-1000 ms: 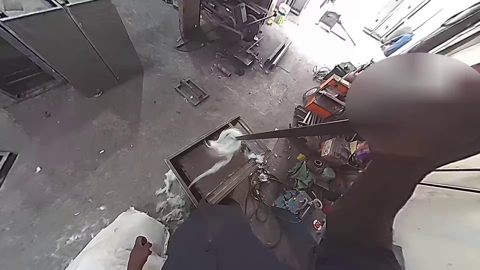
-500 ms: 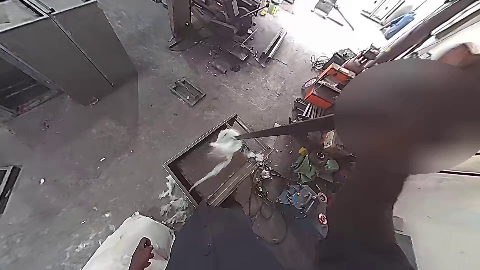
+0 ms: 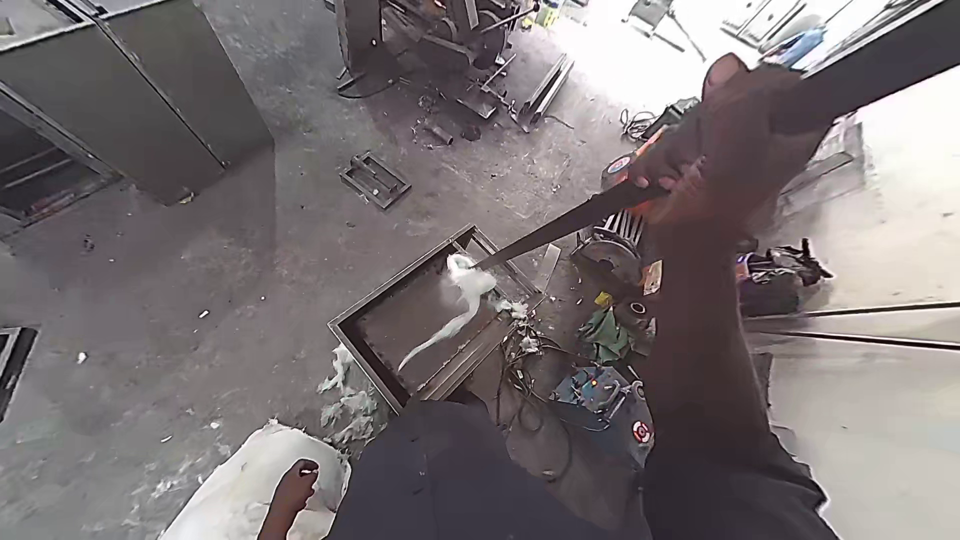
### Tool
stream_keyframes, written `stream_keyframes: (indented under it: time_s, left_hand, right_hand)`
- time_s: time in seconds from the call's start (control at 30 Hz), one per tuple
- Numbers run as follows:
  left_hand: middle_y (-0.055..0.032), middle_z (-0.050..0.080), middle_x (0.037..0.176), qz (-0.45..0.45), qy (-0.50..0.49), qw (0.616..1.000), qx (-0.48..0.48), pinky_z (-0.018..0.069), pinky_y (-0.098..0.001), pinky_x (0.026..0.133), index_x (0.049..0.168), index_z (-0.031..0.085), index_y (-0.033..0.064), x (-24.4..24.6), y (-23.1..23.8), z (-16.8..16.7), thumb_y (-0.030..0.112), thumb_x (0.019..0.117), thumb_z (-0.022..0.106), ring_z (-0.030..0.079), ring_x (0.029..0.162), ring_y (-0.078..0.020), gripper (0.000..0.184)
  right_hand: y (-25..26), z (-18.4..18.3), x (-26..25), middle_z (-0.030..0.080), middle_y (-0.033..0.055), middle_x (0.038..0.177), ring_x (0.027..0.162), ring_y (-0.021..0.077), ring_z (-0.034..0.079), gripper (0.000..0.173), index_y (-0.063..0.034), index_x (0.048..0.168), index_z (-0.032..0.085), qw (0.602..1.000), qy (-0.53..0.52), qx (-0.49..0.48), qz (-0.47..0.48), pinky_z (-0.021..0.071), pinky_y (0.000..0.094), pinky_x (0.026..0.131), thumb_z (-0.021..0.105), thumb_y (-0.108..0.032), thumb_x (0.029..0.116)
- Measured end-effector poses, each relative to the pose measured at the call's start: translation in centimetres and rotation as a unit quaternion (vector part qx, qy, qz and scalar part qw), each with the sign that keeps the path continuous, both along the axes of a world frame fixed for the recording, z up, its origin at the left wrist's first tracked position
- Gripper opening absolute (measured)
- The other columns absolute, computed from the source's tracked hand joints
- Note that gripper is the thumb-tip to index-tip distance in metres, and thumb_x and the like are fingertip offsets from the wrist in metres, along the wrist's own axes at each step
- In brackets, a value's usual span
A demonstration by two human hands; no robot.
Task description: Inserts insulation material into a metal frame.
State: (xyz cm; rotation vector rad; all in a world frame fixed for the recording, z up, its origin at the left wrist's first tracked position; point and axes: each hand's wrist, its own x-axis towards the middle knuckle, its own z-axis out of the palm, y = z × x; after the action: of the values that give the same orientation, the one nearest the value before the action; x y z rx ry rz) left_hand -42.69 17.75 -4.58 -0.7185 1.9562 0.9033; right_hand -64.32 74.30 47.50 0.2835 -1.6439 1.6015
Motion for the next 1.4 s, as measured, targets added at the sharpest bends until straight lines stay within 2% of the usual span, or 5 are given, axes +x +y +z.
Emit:
stream_keyframes:
  time_s: [0.63,0.87,1.07,1.23,1.4]
  left_hand:
    - [-0.0242,0.069,0.120,-0.020,0.057,0.998,0.029,0.0574,-0.0603,0.082,0.131,0.062,0.0027,-3.1,2.5,-1.1,0.019,0.1036,0.061,0.071,0.099,-0.0397,0.032]
    - [-0.0232,0.071,0.114,-0.205,0.047,0.977,0.014,0.0542,-0.0580,0.092,0.127,0.067,0.0019,-3.0,3.7,-0.4,0.017,0.1014,0.061,0.070,0.101,-0.0375,0.030]
    - [-0.0243,0.068,0.123,-0.069,0.053,0.996,-0.001,0.0566,-0.0605,0.087,0.131,0.063,0.0020,-0.4,3.6,0.7,0.019,0.1051,0.058,0.071,0.101,-0.0394,0.031]
    - [-0.0247,0.068,0.121,0.026,0.013,1.000,-0.006,0.0574,-0.0609,0.084,0.132,0.061,0.0010,4.0,5.7,2.3,0.021,0.1046,0.060,0.070,0.101,-0.0399,0.034]
    - [-0.0239,0.068,0.123,-0.003,0.038,0.999,-0.013,0.0570,-0.0613,0.086,0.131,0.062,0.0018,2.9,12.4,1.7,0.022,0.1029,0.061,0.071,0.102,-0.0394,0.034]
  right_hand:
    - [-0.7,-2.6,7.4,0.041,-0.0091,0.050,0.039,0.0058,0.041,0.023,-0.0185,0.082,0.054,0.995,0.031,-0.062,-0.072,0.0430,0.0260,0.040,0.052,-0.023,0.1045]
    - [2.6,-8.5,5.1,0.039,-0.0072,0.046,0.037,0.0084,0.043,0.034,-0.0194,0.070,0.046,0.994,0.032,-0.097,-0.050,0.0456,0.0295,0.041,0.057,-0.022,0.1024]
    - [4.7,-6.3,5.5,0.038,-0.0072,0.047,0.038,0.0085,0.041,0.039,-0.0195,0.069,0.047,0.987,-0.038,-0.137,-0.078,0.0450,0.0289,0.043,0.053,-0.029,0.1064]
    - [6.2,-15.9,1.8,0.050,-0.0081,0.057,0.046,0.0067,0.049,0.022,-0.0185,0.081,0.054,0.985,-0.022,-0.142,-0.092,0.0485,0.0285,0.047,0.061,-0.025,0.1010]
    - [10.4,-16.9,1.7,0.043,-0.0094,0.052,0.043,0.0052,0.042,0.033,-0.0216,0.070,0.051,0.987,-0.045,-0.157,0.002,0.0421,0.0254,0.045,0.058,-0.024,0.1016]
